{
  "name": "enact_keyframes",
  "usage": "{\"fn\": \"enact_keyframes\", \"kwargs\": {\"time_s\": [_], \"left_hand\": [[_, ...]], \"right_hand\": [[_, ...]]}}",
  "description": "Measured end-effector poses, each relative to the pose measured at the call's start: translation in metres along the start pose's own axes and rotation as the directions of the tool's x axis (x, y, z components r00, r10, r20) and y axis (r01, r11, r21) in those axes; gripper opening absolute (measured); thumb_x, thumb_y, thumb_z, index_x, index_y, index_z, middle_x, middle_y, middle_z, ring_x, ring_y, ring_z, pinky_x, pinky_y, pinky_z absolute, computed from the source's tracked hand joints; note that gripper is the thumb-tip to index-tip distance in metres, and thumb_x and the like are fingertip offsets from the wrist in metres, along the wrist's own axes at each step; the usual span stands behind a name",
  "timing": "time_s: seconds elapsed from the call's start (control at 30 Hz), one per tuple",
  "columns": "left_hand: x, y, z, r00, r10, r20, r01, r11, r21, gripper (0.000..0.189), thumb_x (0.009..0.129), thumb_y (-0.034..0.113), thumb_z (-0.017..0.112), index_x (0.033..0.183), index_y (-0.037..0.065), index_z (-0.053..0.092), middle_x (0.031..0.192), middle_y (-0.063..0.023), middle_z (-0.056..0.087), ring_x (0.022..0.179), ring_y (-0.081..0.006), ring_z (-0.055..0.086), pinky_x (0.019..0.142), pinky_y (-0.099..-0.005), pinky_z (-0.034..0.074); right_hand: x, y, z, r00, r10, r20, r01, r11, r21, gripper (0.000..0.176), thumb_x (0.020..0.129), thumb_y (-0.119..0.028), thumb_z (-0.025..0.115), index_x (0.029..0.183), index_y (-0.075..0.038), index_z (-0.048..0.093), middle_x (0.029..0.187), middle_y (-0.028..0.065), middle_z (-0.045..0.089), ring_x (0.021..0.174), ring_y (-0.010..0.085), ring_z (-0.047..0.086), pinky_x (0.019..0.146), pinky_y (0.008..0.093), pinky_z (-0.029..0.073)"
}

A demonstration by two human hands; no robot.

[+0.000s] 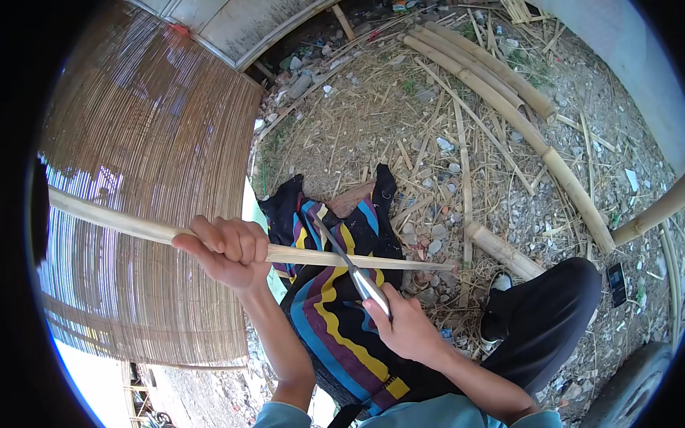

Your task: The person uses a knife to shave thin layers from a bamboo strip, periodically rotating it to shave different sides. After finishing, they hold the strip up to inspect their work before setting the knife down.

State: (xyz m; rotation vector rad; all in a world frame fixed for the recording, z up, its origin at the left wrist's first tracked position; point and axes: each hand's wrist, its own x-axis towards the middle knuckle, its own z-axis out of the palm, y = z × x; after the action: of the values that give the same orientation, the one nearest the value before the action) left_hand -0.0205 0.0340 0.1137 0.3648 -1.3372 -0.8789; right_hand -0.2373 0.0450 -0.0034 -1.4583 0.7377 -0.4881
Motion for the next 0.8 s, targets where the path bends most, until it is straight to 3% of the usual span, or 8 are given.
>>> {"fn": "enact_keyframes", "kwargs": {"time_s": [0.2, 0.27, 0.37, 0.43, 0.5, 0.57, 0.67, 0.8], "left_hand": [[-0.026, 0.017, -0.014, 0.989, 0.093, -0.119, -0.087, 0.995, 0.055, 0.047, 0.095, 0.049, 0.025, 0.068, 0.012, 0.036, 0.039, 0.0043, 0.020, 0.032, -0.0038, 0.009, 0.027, -0.0219, 0.011], [-0.030, 0.020, -0.014, 0.987, 0.102, -0.127, -0.094, 0.993, 0.070, 0.047, 0.095, 0.049, 0.024, 0.068, 0.012, 0.036, 0.039, 0.0044, 0.019, 0.031, -0.0036, 0.009, 0.027, -0.0216, 0.011], [-0.028, 0.019, -0.005, 0.991, 0.108, -0.077, -0.102, 0.992, 0.074, 0.046, 0.095, 0.049, 0.024, 0.069, 0.013, 0.035, 0.039, 0.0049, 0.019, 0.031, -0.0030, 0.011, 0.027, -0.0209, 0.012], [-0.027, 0.016, 0.002, 0.994, 0.102, -0.048, -0.099, 0.994, 0.054, 0.046, 0.095, 0.050, 0.024, 0.069, 0.013, 0.035, 0.039, 0.0051, 0.019, 0.031, -0.0026, 0.012, 0.026, -0.0205, 0.012], [-0.024, 0.014, 0.005, 0.991, 0.128, -0.042, -0.125, 0.989, 0.083, 0.046, 0.095, 0.050, 0.023, 0.070, 0.013, 0.035, 0.039, 0.0056, 0.019, 0.030, -0.0019, 0.013, 0.026, -0.0198, 0.013], [-0.019, 0.011, 0.009, 0.994, 0.109, -0.026, -0.107, 0.993, 0.054, 0.046, 0.095, 0.049, 0.025, 0.070, 0.013, 0.036, 0.039, 0.0058, 0.020, 0.030, -0.0021, 0.013, 0.026, -0.0196, 0.014], [-0.015, 0.010, 0.011, 0.996, 0.093, 0.015, -0.093, 0.996, 0.017, 0.048, 0.093, 0.050, 0.028, 0.071, 0.010, 0.039, 0.039, 0.0044, 0.021, 0.028, -0.0037, 0.014, 0.025, -0.0197, 0.014], [-0.020, 0.014, -0.005, 0.990, 0.109, -0.086, -0.106, 0.994, 0.039, 0.043, 0.094, 0.048, 0.029, 0.072, 0.011, 0.036, 0.040, 0.0051, 0.018, 0.031, -0.0030, 0.012, 0.027, -0.0198, 0.012]], "right_hand": [[-0.012, 0.094, 0.006, 0.991, 0.032, -0.129, -0.058, 0.977, -0.205, 0.034, 0.092, -0.031, 0.047, 0.099, 0.002, 0.049, 0.062, 0.0219, 0.058, 0.056, 0.0375, 0.061, 0.053, 0.0444, 0.046], [-0.011, 0.107, -0.002, 0.865, 0.486, -0.127, -0.494, 0.868, -0.043, 0.037, 0.092, -0.034, 0.046, 0.097, 0.003, 0.051, 0.062, 0.0224, 0.058, 0.057, 0.0393, 0.060, 0.054, 0.0459, 0.047], [-0.014, 0.162, -0.003, 0.920, 0.353, -0.170, -0.382, 0.904, -0.193, 0.039, 0.092, -0.036, 0.046, 0.097, 0.003, 0.051, 0.062, 0.0222, 0.057, 0.056, 0.0401, 0.059, 0.054, 0.0461, 0.047], [-0.017, 0.110, 0.003, 0.876, 0.463, -0.139, -0.473, 0.880, -0.048, 0.040, 0.092, -0.037, 0.046, 0.096, 0.002, 0.050, 0.061, 0.0219, 0.057, 0.057, 0.0410, 0.059, 0.054, 0.0464, 0.047], [-0.018, 0.100, 0.014, 0.983, 0.030, -0.180, -0.071, 0.972, -0.226, 0.037, 0.091, -0.035, 0.048, 0.095, 0.002, 0.050, 0.060, 0.0201, 0.057, 0.057, 0.0382, 0.060, 0.053, 0.0440, 0.047], [-0.019, 0.043, 0.014, 0.991, 0.042, -0.127, -0.048, 0.998, -0.045, 0.029, 0.091, -0.028, 0.050, 0.093, 0.001, 0.049, 0.057, 0.0192, 0.053, 0.055, 0.0377, 0.057, 0.052, 0.0419, 0.044], [-0.005, 0.046, 0.019, 0.990, -0.084, -0.114, 0.085, 0.996, 0.001, 0.031, 0.089, -0.029, 0.054, 0.093, 0.001, 0.049, 0.062, 0.0218, 0.058, 0.060, 0.0402, 0.060, 0.053, 0.0436, 0.047], [0.012, 0.146, 0.022, 0.944, 0.121, -0.307, -0.159, 0.982, -0.102, 0.037, 0.090, -0.036, 0.050, 0.093, 0.002, 0.051, 0.064, 0.0223, 0.059, 0.062, 0.0421, 0.060, 0.057, 0.0462, 0.047]]}}
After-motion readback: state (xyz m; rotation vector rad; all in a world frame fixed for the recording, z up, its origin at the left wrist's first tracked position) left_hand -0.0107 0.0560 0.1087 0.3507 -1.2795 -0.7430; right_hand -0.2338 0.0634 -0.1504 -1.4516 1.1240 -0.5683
